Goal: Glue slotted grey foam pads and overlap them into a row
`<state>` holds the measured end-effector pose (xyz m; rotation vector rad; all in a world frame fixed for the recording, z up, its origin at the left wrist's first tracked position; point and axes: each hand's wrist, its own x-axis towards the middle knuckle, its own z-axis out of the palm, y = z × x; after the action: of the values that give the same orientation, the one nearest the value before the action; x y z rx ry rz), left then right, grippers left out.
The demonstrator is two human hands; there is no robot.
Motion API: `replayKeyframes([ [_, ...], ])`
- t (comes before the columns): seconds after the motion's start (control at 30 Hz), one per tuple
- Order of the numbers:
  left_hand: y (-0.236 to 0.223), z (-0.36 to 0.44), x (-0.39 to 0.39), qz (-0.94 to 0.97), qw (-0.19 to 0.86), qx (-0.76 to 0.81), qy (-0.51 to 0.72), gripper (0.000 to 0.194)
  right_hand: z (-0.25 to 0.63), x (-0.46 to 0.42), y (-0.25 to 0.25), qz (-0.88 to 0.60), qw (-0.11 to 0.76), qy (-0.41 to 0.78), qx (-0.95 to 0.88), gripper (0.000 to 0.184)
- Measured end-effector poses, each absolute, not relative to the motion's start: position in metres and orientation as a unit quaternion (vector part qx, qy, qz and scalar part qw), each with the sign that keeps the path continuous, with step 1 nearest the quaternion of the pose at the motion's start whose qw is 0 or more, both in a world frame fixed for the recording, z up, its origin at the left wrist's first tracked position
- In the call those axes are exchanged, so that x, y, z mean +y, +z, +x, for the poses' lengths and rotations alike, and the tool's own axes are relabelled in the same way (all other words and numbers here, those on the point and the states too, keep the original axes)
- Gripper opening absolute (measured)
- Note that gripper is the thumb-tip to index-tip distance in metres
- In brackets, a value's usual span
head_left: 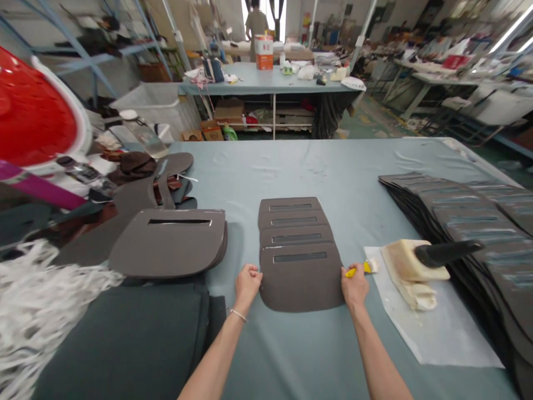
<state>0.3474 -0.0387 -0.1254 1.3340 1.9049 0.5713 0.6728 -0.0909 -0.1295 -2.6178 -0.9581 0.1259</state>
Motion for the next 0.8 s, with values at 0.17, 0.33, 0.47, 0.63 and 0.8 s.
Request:
replayKeyframes([
  [0.17, -0.125, 0.348, -0.039, 0.527, 0.357, 0.742, 0.213, 0.018, 0.672, -0.090, -0.127, -0.924, 0.156, 0.052, -0.345, 0.024],
  [0.33, -0.124, 0.349, -0.040, 0.535, 0.345, 0.744, 0.203, 0.017, 0.670, -0.091, -0.122, -0.927, 0.138, 0.060, -0.343, 0.023],
  [0.47, -0.121, 0.351, -0.042, 0.538, 0.335, 0.747, 0.201, 0.018, 0.667, -0.089, -0.116, -0.928, 0.119, 0.062, -0.347, 0.023],
  [0.63, -0.118, 0.355, -0.044, 0.536, 0.315, 0.755, 0.207, 0.018, 0.667, -0.090, -0.115, -0.932, 0.102, 0.075, -0.339, 0.028],
  [0.8, -0.116, 0.356, -0.044, 0.531, 0.304, 0.763, 0.207, 0.017, 0.671, -0.089, -0.122, -0.929, 0.093, 0.075, -0.349, 0.032],
])
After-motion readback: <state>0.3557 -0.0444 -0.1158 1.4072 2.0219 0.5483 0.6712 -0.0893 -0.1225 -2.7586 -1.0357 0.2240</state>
